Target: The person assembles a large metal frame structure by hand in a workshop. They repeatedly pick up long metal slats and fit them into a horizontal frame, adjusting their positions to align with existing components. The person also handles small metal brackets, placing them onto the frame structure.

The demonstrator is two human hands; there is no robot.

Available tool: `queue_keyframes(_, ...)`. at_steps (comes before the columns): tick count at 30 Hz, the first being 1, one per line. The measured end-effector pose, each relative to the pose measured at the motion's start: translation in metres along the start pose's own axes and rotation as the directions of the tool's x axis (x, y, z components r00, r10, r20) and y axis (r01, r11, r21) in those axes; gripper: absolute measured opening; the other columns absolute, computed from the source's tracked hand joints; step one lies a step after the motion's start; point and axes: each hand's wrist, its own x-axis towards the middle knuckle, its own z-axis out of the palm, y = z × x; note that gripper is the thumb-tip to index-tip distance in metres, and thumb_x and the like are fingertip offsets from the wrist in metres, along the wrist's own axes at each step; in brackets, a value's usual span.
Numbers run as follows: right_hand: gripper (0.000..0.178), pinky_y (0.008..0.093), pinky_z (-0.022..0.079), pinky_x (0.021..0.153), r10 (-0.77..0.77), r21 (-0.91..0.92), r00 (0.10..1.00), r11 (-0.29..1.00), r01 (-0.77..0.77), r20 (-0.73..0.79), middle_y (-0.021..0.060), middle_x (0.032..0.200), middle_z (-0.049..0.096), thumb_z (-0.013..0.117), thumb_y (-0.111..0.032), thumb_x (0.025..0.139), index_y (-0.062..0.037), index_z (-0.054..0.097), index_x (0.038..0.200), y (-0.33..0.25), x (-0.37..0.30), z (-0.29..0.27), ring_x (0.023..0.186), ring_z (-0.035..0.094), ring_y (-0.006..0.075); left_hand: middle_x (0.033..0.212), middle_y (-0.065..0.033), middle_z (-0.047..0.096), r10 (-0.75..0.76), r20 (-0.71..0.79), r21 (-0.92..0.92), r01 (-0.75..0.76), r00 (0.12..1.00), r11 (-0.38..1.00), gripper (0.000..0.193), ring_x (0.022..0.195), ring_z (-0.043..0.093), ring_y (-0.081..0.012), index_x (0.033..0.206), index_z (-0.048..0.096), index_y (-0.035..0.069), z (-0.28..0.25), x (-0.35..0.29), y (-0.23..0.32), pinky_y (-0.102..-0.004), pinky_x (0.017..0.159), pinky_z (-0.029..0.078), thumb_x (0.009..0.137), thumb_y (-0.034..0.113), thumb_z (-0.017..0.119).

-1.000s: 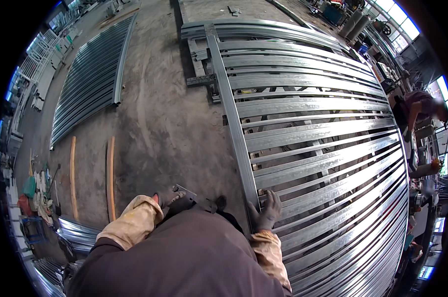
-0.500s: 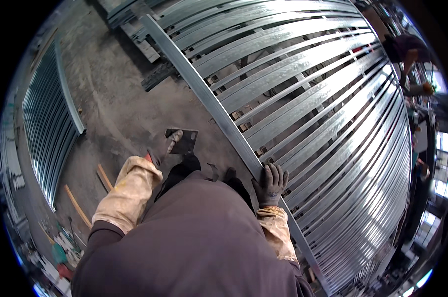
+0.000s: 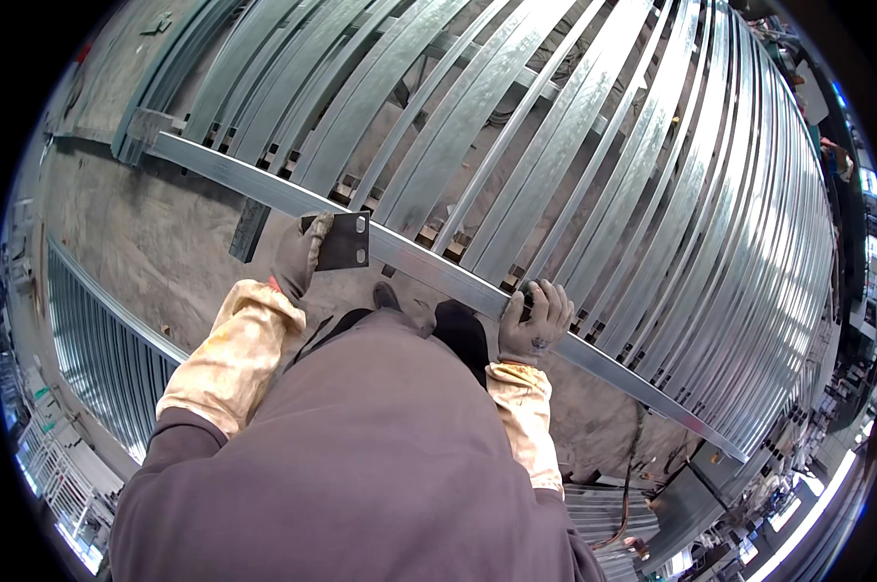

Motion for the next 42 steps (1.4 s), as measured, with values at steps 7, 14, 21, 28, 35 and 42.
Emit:
queue_keyframes(7, 0.023, 0.0550, 0.041, 0.106, 0.072, -0.031, 0.997, 0.997, -0.071, 0.026, 0.0074, 0.118, 0.067, 0.072, -0.023, 0.085, -0.0122, 0.071, 0.106, 0.000, 0.006, 0.005, 0.118, 0.061, 0.0329, 0.086, 0.0020, 0.065, 0.015, -0.089, -0.192, -0.032, 0.996, 0.981, 0.020, 0.076, 0.059, -0.0049, 0.096, 0.067, 0.001, 0.008, 0.002, -0.022, -0.0218, 0.070, 0.050, 0.103, 0.019, 0.069)
queue_keyframes(14, 0.021, 0.0542, 0.038, 0.110, 0.141, -0.027, 0.988, 0.990, -0.140, 0.058, 0.0040, 0.117, 0.069, 0.072, -0.022, 0.086, -0.0143, 0.071, 0.106, -0.004, 0.009, 0.001, 0.119, 0.061, 0.0296, 0.087, 0.0007, 0.067, -0.012, -0.108, -0.205, -0.010, 0.994, 0.979, 0.023, 0.076, 0.061, -0.0063, 0.103, 0.067, -0.001, 0.005, 0.004, -0.026, -0.0218, 0.069, 0.051, 0.102, 0.021, 0.071)
queue_keyframes(21, 0.015, 0.0534, 0.039, 0.109, 0.084, -0.058, 0.996, 0.995, -0.086, -0.033, 0.0033, 0.114, 0.070, 0.069, -0.021, 0.088, -0.0146, 0.072, 0.101, 0.000, 0.005, 0.004, 0.118, 0.062, 0.0279, 0.089, 0.0040, 0.069, 0.010, -0.032, 0.005, -0.010, 0.999, 1.000, 0.028, 0.079, 0.059, -0.0039, 0.103, 0.072, 0.000, 0.019, -0.004, 0.010, -0.0210, 0.071, 0.049, 0.102, 0.028, 0.070)
queue_keyframes(28, 0.013, 0.0516, 0.043, 0.105, 0.027, -0.042, 0.994, 0.999, -0.031, -0.105, 0.0037, 0.110, 0.071, 0.068, -0.019, 0.088, -0.0135, 0.072, 0.099, -0.002, 0.000, 0.006, 0.113, 0.064, 0.0272, 0.089, 0.0044, 0.067, 0.062, 0.129, 0.137, -0.080, 0.990, 0.987, 0.029, 0.078, 0.057, -0.0029, 0.100, 0.069, 0.001, 0.010, -0.021, 0.018, -0.0197, 0.071, 0.047, 0.100, 0.029, 0.074)
queue_keyframes(35, 0.010, 0.0481, 0.046, 0.101, -0.033, -0.036, 0.978, 0.999, 0.026, -0.204, 0.0027, 0.102, 0.073, 0.069, -0.015, 0.086, -0.0118, 0.071, 0.095, 0.001, -0.004, 0.006, 0.105, 0.065, 0.0262, 0.114, -0.0053, 0.071, 0.642, 0.659, 0.411, -0.902, 0.393, 0.130, 0.022, 0.113, 0.064, -0.0296, 0.098, 0.069, 0.010, 0.005, -0.011, 0.050, -0.0425, 0.096, 0.049, 0.088, 0.027, 0.080)
queue_keyframes(42, 0.008, 0.0474, 0.046, 0.100, -0.011, -0.011, 0.967, 1.000, 0.009, -0.255, 0.0005, 0.100, 0.072, 0.069, -0.016, 0.086, -0.0137, 0.071, 0.093, 0.003, -0.012, 0.008, 0.103, 0.066, 0.0240, 0.124, -0.0046, 0.064, 0.457, 0.854, 0.346, -0.927, 0.248, -0.145, 0.026, 0.123, 0.059, -0.0304, 0.095, 0.064, 0.012, 0.002, 0.010, 0.036, -0.0457, 0.101, 0.050, 0.082, 0.027, 0.081)
